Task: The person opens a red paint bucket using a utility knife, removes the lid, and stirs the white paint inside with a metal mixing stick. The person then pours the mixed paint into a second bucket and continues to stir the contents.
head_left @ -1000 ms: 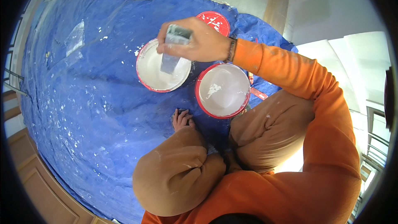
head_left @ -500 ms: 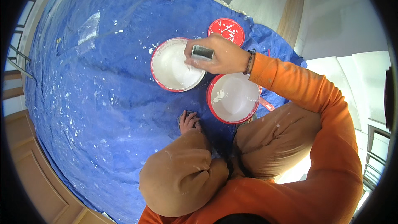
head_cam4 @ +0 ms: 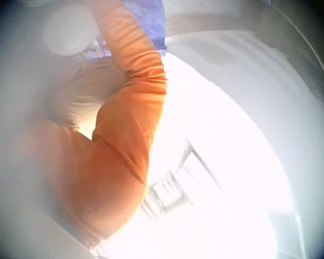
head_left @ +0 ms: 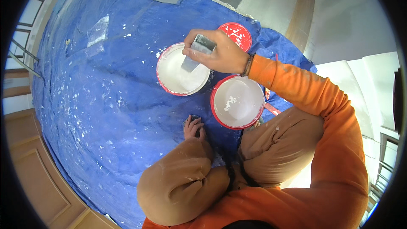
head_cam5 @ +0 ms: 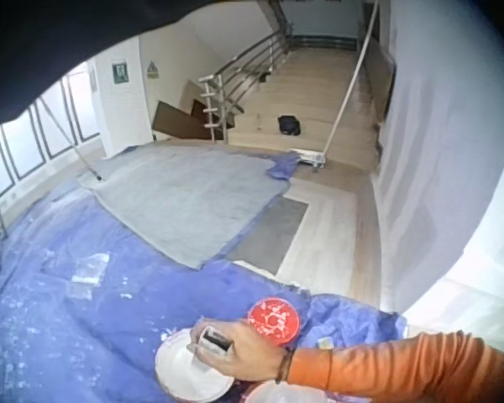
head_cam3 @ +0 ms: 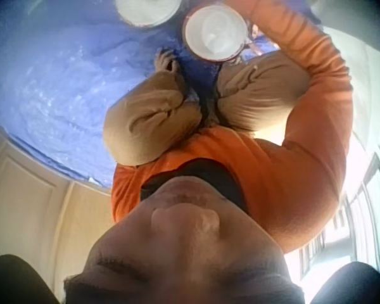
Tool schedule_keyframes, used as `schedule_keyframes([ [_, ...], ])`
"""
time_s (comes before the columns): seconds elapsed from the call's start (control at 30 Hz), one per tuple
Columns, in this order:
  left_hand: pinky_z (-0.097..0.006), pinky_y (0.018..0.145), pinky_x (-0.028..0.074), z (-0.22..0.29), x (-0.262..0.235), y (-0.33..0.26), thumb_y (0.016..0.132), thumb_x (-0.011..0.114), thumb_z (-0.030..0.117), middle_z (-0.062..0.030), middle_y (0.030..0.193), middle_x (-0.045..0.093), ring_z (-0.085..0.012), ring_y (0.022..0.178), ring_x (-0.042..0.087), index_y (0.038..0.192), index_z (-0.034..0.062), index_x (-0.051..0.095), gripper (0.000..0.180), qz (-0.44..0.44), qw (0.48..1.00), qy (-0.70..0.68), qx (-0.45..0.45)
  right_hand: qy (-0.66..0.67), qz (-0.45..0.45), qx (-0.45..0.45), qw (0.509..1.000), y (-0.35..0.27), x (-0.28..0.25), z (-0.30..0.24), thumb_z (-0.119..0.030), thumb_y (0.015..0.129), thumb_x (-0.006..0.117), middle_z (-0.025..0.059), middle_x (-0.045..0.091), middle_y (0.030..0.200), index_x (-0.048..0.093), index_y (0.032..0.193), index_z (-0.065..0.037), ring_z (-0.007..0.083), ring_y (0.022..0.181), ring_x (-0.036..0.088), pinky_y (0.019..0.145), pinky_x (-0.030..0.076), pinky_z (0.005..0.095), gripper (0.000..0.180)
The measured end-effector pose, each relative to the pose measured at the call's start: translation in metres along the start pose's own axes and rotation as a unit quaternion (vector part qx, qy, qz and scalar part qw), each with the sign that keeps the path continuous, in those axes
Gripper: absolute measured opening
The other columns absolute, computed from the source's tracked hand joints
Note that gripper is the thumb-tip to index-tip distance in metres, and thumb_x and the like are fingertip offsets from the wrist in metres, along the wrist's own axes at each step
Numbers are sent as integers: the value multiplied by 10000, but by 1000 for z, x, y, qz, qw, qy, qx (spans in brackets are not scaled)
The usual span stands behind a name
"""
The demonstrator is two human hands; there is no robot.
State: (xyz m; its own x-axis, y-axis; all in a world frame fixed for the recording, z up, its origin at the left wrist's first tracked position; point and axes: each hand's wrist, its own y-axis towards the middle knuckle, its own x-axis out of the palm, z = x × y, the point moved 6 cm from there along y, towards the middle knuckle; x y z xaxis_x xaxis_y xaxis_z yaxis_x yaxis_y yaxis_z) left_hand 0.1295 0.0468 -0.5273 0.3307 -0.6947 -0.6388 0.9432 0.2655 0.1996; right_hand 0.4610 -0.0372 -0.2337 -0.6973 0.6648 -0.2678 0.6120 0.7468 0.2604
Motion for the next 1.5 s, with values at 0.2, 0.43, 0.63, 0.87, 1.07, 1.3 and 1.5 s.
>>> schedule_keyframes([
  [0.2,-571,1196,387,35,-88,36,949,679,88,-169,1296,735,-438,1354,608,1154,56,756,221,127,990,63,-10,-24,-100,-52,993,7,11,8,-242,979,722,190,712,804,703,1014,-36,346,708,681,700,542,449,210],
  [0.43,-491,1173,482,103,-366,114,1077,552,188,-255,1386,677,-350,1326,628,1366,-106,626,418,347,935,77,2,-66,-61,-91,992,10,21,12,-233,940,718,229,718,825,713,966,-36,449,789,692,757,545,486,199],
  [0.63,-597,1250,375,348,-447,173,1108,393,331,-270,1465,613,-444,1402,570,1494,-81,517,578,227,967,47,110,32,-35,-34,998,20,14,-4,-188,902,716,249,718,855,713,999,-34,458,832,706,774,536,527,182],
  [0.87,-514,1128,478,400,-300,248,1089,535,273,-265,1204,745,-361,1143,721,1302,-71,673,428,90,977,149,125,-23,-82,-54,995,9,19,17,-205,927,706,242,719,879,696,996,-37,457,877,695,787,535,499,182],
  [1.07,-455,1127,486,343,-292,294,1087,545,208,-240,1290,718,-309,1218,698,1399,-69,603,421,166,960,-220,44,-102,-107,-31,989,16,26,-2,-237,967,702,228,744,941,698,1023,-26,458,906,707,794,548,512,218],
  [1.3,-415,1069,515,266,-296,299,1084,549,249,-178,1325,704,-285,1210,680,1418,-22,588,432,237,894,-379,-30,-54,-31,15,998,32,26,-21,-184,1011,725,111,750,880,710,1069,-36,217,780,714,738,558,371,159],
  [1.5,-376,1025,527,233,-311,322,1080,546,204,-155,1251,731,-234,1134,702,1394,-15,609,389,286,824,-488,-32,-93,-76,2,993,33,48,-28,-215,1014,724,160,722,805,712,1083,-59,252,723,695,692,544,412,170],
])
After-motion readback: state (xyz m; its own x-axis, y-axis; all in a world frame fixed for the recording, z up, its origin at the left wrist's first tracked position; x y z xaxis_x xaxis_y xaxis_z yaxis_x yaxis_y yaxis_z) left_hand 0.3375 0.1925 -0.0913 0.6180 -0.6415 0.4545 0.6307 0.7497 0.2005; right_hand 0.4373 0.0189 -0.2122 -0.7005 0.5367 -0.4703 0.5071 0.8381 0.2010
